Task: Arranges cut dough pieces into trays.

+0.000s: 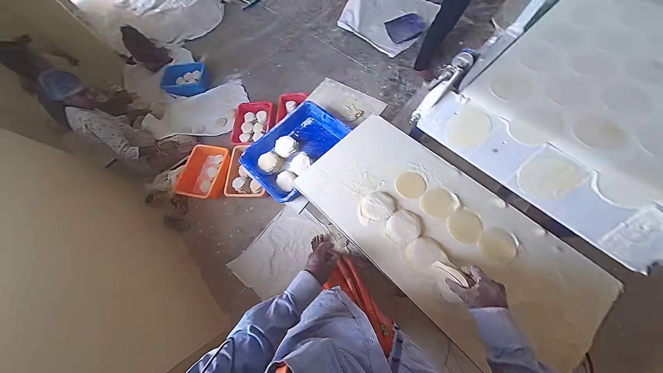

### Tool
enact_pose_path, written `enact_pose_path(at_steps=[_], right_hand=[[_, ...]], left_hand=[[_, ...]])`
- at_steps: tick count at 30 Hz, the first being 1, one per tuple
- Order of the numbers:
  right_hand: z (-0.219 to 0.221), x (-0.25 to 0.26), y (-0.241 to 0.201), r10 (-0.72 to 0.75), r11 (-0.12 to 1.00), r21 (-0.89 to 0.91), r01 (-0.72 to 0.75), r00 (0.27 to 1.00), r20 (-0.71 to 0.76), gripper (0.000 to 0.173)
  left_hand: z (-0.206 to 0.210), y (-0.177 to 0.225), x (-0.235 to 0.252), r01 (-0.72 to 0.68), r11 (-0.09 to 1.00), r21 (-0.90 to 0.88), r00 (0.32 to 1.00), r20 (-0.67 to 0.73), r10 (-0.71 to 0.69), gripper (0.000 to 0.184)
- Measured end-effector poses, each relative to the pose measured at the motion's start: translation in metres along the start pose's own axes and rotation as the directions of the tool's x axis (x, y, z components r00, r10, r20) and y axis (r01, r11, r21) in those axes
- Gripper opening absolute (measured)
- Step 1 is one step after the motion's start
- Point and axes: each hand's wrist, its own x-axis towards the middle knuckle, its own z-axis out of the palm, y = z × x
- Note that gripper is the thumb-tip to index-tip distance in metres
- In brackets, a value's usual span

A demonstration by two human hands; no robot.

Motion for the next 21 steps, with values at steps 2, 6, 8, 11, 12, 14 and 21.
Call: enact_pose_path(at_steps=[2, 6, 8, 11, 12, 14, 21], right_hand=[[-0.007, -0.007, -0.029, -0.035, 0.999, -0.029, 0.036, 0.999, 0.023, 0.055], [-0.009, -0.008, -0.108, -0.297, 0.952, 0.049, 0.301, 0.952, -0.08, 0.047], [-0.005, 0.002, -0.155, -0.435, 0.874, 0.17, 0.456, 0.889, -0.146, 0.048], [0.007, 0.034, -0.232, -0.501, 0.779, 0.346, 0.523, 0.851, -0.158, 0.051], [0.011, 0.046, -0.258, -0.504, 0.757, 0.416, 0.504, 0.855, -0.12, 0.05], [0.024, 0.076, -0.307, -0.508, 0.724, 0.522, 0.451, 0.861, -0.04, 0.049], [0.118, 0.202, -0.478, -0.477, 0.724, 0.686, 0.074, 0.772, 0.419, 0.05]], left_hand=[[0.013, 0.011, 0.021, -0.136, 0.974, -0.181, 0.988, 0.043, 0.146, 0.041], [0.029, 0.046, 0.072, 0.023, 0.755, -0.656, 0.955, 0.238, 0.178, 0.039], [0.027, 0.05, 0.099, 0.171, 0.599, -0.783, 0.915, 0.351, 0.198, 0.048], [-0.006, 0.052, 0.121, 0.285, 0.342, -0.895, 0.886, 0.382, 0.262, 0.08], [-0.025, 0.054, 0.122, 0.302, 0.241, -0.922, 0.908, 0.355, 0.221, 0.084], [-0.068, 0.054, 0.129, 0.252, 0.112, -0.961, 0.956, 0.266, 0.128, 0.08], [-0.224, -0.003, 0.212, -0.098, 0.502, -0.859, 0.982, -0.166, -0.092, 0.036]])
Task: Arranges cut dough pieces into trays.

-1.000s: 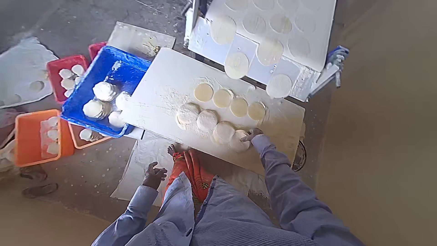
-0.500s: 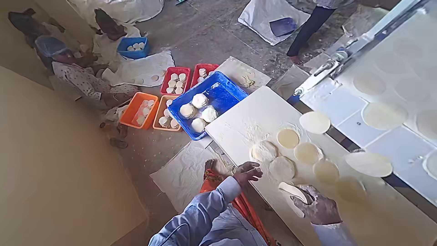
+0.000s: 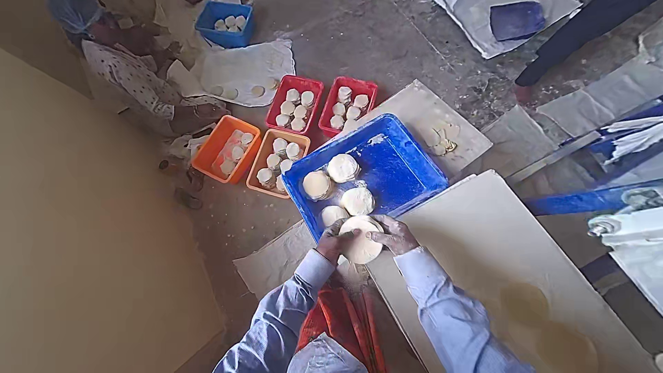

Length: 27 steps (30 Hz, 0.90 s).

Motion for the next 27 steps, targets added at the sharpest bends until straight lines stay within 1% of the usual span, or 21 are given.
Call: enact_pose_path(at_steps=[2, 4, 5, 7, 9, 10, 13, 16, 18, 20, 22, 23, 25, 26, 27], right_hand=[[0.027, 0.06, -0.005, 0.089, 0.991, 0.095, -0.093, 0.995, 0.044, 0.049], [0.054, 0.113, -0.007, 0.158, 0.966, 0.202, -0.163, 0.987, 0.042, 0.052], [0.066, 0.137, -0.005, 0.162, 0.956, 0.242, -0.165, 0.986, 0.03, 0.053], [0.085, 0.179, 0.003, 0.125, 0.957, 0.264, -0.119, 0.992, -0.007, 0.055], [0.097, 0.208, 0.007, 0.075, 0.969, 0.24, -0.066, 0.997, -0.029, 0.057], [0.102, 0.218, 0.008, 0.048, 0.979, 0.198, -0.04, 0.998, -0.038, 0.059], [0.109, 0.238, 0.01, 0.027, 0.999, -0.026, -0.03, 0.994, -0.106, 0.066], [0.114, 0.241, 0.006, 0.052, 0.984, -0.161, -0.077, 0.986, -0.156, 0.067], [0.116, 0.238, 0.005, 0.079, 0.971, -0.207, -0.12, 0.977, -0.196, 0.069], [0.116, 0.231, 0.004, 0.104, 0.96, -0.225, -0.167, 0.958, -0.268, 0.069], [0.114, 0.213, 0.002, 0.081, 0.952, -0.253, -0.174, 0.937, -0.34, 0.064], [0.113, 0.198, 0.0, 0.05, 0.955, -0.26, -0.146, 0.937, -0.345, 0.06], [0.108, 0.152, -0.007, -0.025, 0.96, -0.275, -0.052, 0.963, -0.27, 0.054], [0.103, 0.124, -0.008, -0.103, 0.959, -0.283, 0.035, 0.967, -0.231, 0.049], [0.097, 0.092, -0.004, -0.197, 0.95, -0.285, 0.131, 0.956, -0.216, 0.044]], left_hand=[[-0.035, 0.018, 0.045, -0.035, 0.992, 0.12, 0.997, -0.06, 0.043, 0.036], [-0.063, 0.036, 0.088, -0.031, 0.981, 0.191, 0.99, -0.129, 0.057, 0.035], [-0.076, 0.043, 0.109, -0.035, 0.975, 0.219, 0.986, -0.15, 0.069, 0.036], [-0.101, 0.053, 0.147, -0.06, 0.96, 0.273, 0.982, -0.156, 0.105, 0.039], [-0.119, 0.061, 0.176, -0.082, 0.925, 0.371, 0.976, -0.158, 0.149, 0.04], [-0.126, 0.063, 0.188, -0.079, 0.897, 0.435, 0.973, -0.161, 0.164, 0.04], [-0.137, 0.066, 0.21, -0.054, 0.767, 0.639, 0.967, -0.157, 0.2, 0.043], [-0.132, 0.069, 0.213, 0.033, 0.657, 0.753, 0.957, -0.213, 0.196, 0.044], [-0.125, 0.07, 0.21, 0.107, 0.613, 0.783, 0.944, -0.273, 0.184, 0.046], [-0.12, 0.071, 0.207, 0.175, 0.558, 0.811, 0.927, -0.326, 0.183, 0.049], [-0.119, 0.069, 0.206, 0.22, 0.496, 0.84, 0.905, -0.366, 0.219, 0.05], [-0.118, 0.069, 0.205, 0.237, 0.458, 0.857, 0.898, -0.373, 0.234, 0.051], [-0.118, 0.074, 0.194, 0.25, 0.342, 0.906, 0.896, -0.35, 0.274, 0.053], [-0.114, 0.076, 0.187, 0.233, 0.28, 0.931, 0.897, -0.317, 0.309, 0.053], [-0.106, 0.075, 0.176, 0.198, 0.232, 0.952, 0.896, -0.272, 0.352, 0.051]])
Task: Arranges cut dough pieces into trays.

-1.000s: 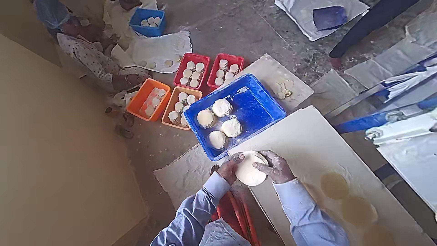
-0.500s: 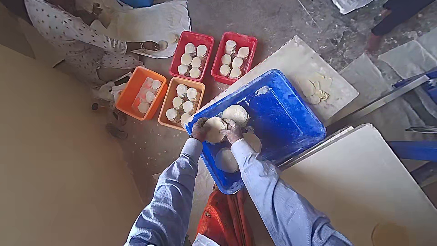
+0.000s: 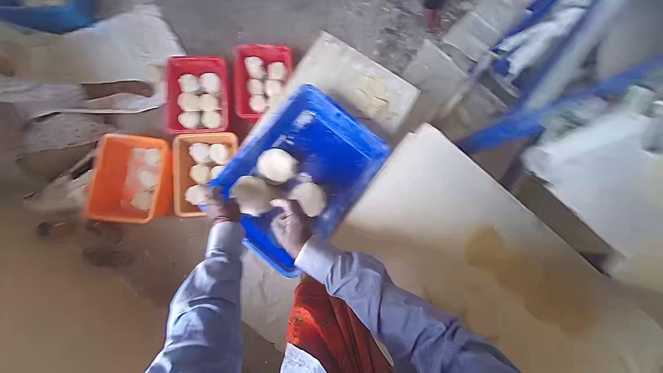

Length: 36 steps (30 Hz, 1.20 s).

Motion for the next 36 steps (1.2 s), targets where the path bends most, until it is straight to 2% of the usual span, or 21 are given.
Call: enact_pose_path(at_steps=[3, 4, 6, 8, 10, 12, 14, 16, 17, 18, 20, 22, 26, 31, 33, 36], right_hand=[[-0.052, -0.109, 0.019, -0.256, 0.96, 0.107, 0.259, 0.966, -0.047, 0.031], [-0.068, -0.146, 0.031, -0.3, 0.943, 0.13, 0.307, 0.951, -0.073, 0.029], [-0.1, -0.222, 0.063, -0.294, 0.944, 0.094, 0.317, 0.934, -0.204, 0.025], [-0.137, -0.294, 0.1, -0.166, 0.984, 0.002, 0.178, 0.921, -0.354, 0.02], [-0.182, -0.357, 0.143, 0.044, 0.991, -0.092, -0.1, 0.874, -0.485, 0.023], [-0.235, -0.403, 0.191, 0.267, 0.924, -0.084, -0.374, 0.785, -0.559, 0.032], [-0.281, -0.428, 0.237, 0.378, 0.864, -0.05, -0.501, 0.71, -0.594, 0.039], [-0.31, -0.431, 0.27, 0.426, 0.831, -0.095, -0.548, 0.737, -0.524, 0.047], [-0.32, -0.425, 0.282, 0.43, 0.822, -0.151, -0.548, 0.773, -0.466, 0.051], [-0.324, -0.419, 0.289, 0.41, 0.821, -0.219, -0.527, 0.812, -0.415, 0.053], [-0.328, -0.409, 0.291, 0.374, 0.815, -0.329, -0.477, 0.867, -0.329, 0.055], [-0.333, -0.404, 0.285, 0.412, 0.796, -0.38, -0.472, 0.881, -0.232, 0.056], [-0.348, -0.394, 0.283, 0.538, 0.755, -0.383, -0.533, 0.837, -0.105, 0.057], [-0.356, -0.377, 0.295, 0.615, 0.744, -0.385, -0.546, 0.785, 0.076, 0.058], [-0.355, -0.376, 0.291, 0.625, 0.73, -0.417, -0.542, 0.776, 0.086, 0.063], [-0.348, -0.386, 0.279, 0.582, 0.74, -0.429, -0.518, 0.813, 0.023, 0.058]], left_hand=[[-0.005, 0.025, -0.055, -0.105, 0.994, -0.008, 0.994, 0.015, 0.105, 0.046], [-0.002, 0.031, -0.074, -0.159, 0.987, -0.023, 0.987, 0.005, 0.16, 0.044], [0.012, 0.05, -0.132, -0.289, 0.95, -0.12, 0.957, -0.054, 0.285, 0.041], [0.031, 0.066, -0.206, -0.432, 0.867, -0.251, 0.901, -0.072, 0.428, 0.042], [0.062, 0.079, -0.284, -0.507, 0.767, -0.394, 0.838, -0.015, 0.546, 0.039], [0.097, 0.097, -0.368, -0.422, 0.752, -0.507, 0.793, 0.197, 0.577, 0.035], [0.132, 0.119, -0.445, -0.258, 0.821, -0.509, 0.702, 0.485, 0.521, 0.033], [0.169, 0.138, -0.501, -0.056, 0.904, -0.423, 0.538, 0.75, 0.384, 0.034], [0.189, 0.148, -0.521, 0.038, 0.929, -0.368, 0.478, 0.823, 0.306, 0.035], [0.207, 0.155, -0.535, 0.113, 0.945, -0.306, 0.448, 0.865, 0.226, 0.035], [0.237, 0.168, -0.552, 0.16, 0.96, -0.228, 0.463, 0.876, 0.131, 0.036], [0.25, 0.181, -0.559, 0.127, 0.976, -0.174, 0.499, 0.862, 0.088, 0.034], [0.251, 0.192, -0.568, 0.089, 0.988, -0.124, 0.567, 0.822, 0.053, 0.031], [0.246, 0.187, -0.567, 0.136, 0.978, -0.155, 0.589, 0.807, 0.046, 0.032], [0.238, 0.18, -0.56, 0.151, 0.977, -0.15, 0.605, 0.796, 0.028, 0.033], [0.219, 0.157, -0.54, 0.142, 0.964, -0.224, 0.66, 0.748, 0.077, 0.039]])
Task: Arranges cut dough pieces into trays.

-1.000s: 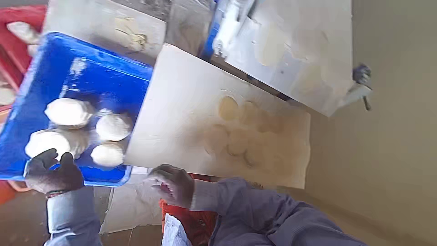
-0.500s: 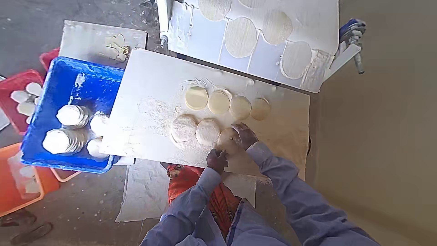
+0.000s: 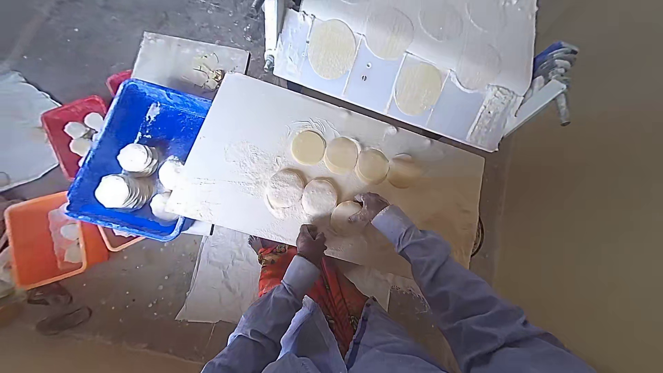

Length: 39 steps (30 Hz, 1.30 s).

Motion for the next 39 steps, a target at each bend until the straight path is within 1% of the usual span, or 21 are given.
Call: enact_pose_path(at_steps=[6, 10, 11, 13, 15, 17, 18, 19, 21, 23, 25, 26, 28, 29, 31, 32, 33, 35, 36, 38, 39], right_hand=[[0.019, -0.032, -0.016, -0.068, 0.977, 0.182, 0.109, 0.973, -0.22, 0.053], [0.015, -0.063, -0.059, -0.071, 0.941, 0.301, 0.155, 0.96, -0.272, 0.056], [0.014, -0.071, -0.071, -0.079, 0.92, 0.345, 0.185, 0.951, -0.3, 0.059], [0.013, -0.083, -0.095, -0.096, 0.838, 0.472, 0.272, 0.927, -0.363, 0.065], [0.012, -0.087, -0.115, -0.114, 0.721, 0.59, 0.364, 0.902, -0.417, 0.067], [0.012, -0.08, -0.129, -0.119, 0.657, 0.633, 0.41, 0.885, -0.45, 0.07], [0.012, -0.075, -0.134, -0.125, 0.666, 0.619, 0.416, 0.881, -0.457, 0.072], [0.013, -0.071, -0.14, -0.133, 0.705, 0.578, 0.41, 0.878, -0.461, 0.072], [0.014, -0.065, -0.153, -0.193, 0.816, 0.425, 0.393, 0.877, -0.44, 0.068], [0.013, -0.065, -0.172, -0.334, 0.881, 0.194, 0.431, 0.858, -0.39, 0.067], [0.009, -0.061, -0.19, -0.48, 0.851, 0.015, 0.525, 0.789, -0.383, 0.075], [0.008, -0.054, -0.197, -0.51, 0.821, 0.012, 0.57, 0.744, -0.431, 0.079], [0.001, -0.027, -0.215, -0.472, 0.761, 0.152, 0.631, 0.698, -0.537, 0.08], [-0.004, -0.011, -0.23, -0.408, 0.737, 0.294, 0.609, 0.747, -0.524, 0.077], [-0.019, 0.019, -0.27, -0.263, 0.67, 0.628, 0.397, 0.917, -0.3, 0.059], [-0.024, 0.034, -0.294, -0.218, 0.582, 0.776, 0.242, 0.966, -0.138, 0.061], [-0.027, 0.048, -0.319, -0.197, 0.453, 0.887, 0.09, 0.98, 0.001, 0.076], [-0.027, 0.075, -0.372, -0.168, 0.197, 0.975, -0.104, 0.976, 0.138, 0.094], [-0.026, 0.09, -0.396, -0.155, 0.152, 0.979, -0.137, 0.975, 0.161, 0.095], [-0.027, 0.126, -0.438, -0.186, 0.183, 0.97, -0.16, 0.963, 0.194, 0.095], [-0.028, 0.149, -0.453, -0.239, 0.227, 0.96, -0.166, 0.946, 0.22, 0.089]], left_hand=[[-0.054, -0.023, -0.006, -0.133, 0.987, -0.087, 0.988, -0.097, 0.124, 0.038], [-0.057, -0.029, -0.002, -0.257, 0.875, -0.411, 0.965, -0.064, 0.253, 0.03], [-0.055, -0.03, 0.0, -0.239, 0.819, -0.522, 0.965, -0.038, 0.258, 0.03], [-0.05, -0.026, 0.004, -0.109, 0.657, -0.746, 0.974, 0.051, 0.219, 0.046], [-0.052, -0.013, -0.001, 0.067, 0.402, -0.913, 0.963, 0.165, 0.214, 0.066], [-0.059, 0.0, -0.007, 0.173, 0.18, -0.968, 0.937, 0.218, 0.273, 0.079], [-0.065, 0.005, -0.009, 0.184, 0.124, -0.975, 0.932, 0.213, 0.292, 0.08], [-0.072, 0.01, -0.011, 0.164, 0.119, -0.979, 0.938, 0.192, 0.289, 0.078], [-0.091, 0.016, -0.012, 0.059, 0.202, -0.977, 0.951, 0.117, 0.285, 0.068], [-0.113, 0.019, -0.01, -0.051, 0.299, -0.953, 0.961, 0.036, 0.276, 0.048], [-0.139, 0.019, -0.002, -0.096, 0.375, -0.922, 0.96, 0.014, 0.281, 0.031], [-0.153, 0.02, 0.003, -0.114, 0.398, -0.91, 0.96, 0.002, 0.28, 0.027], [-0.186, 0.027, 0.009, -0.149, 0.428, -0.891, 0.962, -0.031, 0.271, 0.026], [-0.204, 0.034, 0.01, -0.164, 0.443, -0.881, 0.964, -0.048, 0.262, 0.027], [-0.24, 0.05, 0.009, -0.177, 0.467, -0.866, 0.965, -0.06, 0.256, 0.029], [-0.259, 0.059, 0.011, -0.185, 0.471, -0.863, 0.961, -0.059, 0.271, 0.028], [-0.277, 0.067, 0.014, -0.201, 0.473, -0.858, 0.955, -0.065, 0.288, 0.027], [-0.313, 0.08, 0.029, -0.272, 0.504, -0.82, 0.94, -0.114, 0.321, 0.023], [-0.332, 0.085, 0.042, -0.333, 0.565, -0.755, 0.929, -0.162, 0.333, 0.022], [-0.372, 0.094, 0.075, -0.427, 0.779, -0.46, 0.902, -0.272, 0.334, 0.029], [-0.393, 0.101, 0.093, -0.414, 0.867, -0.279, 0.891, -0.317, 0.324, 0.036]])
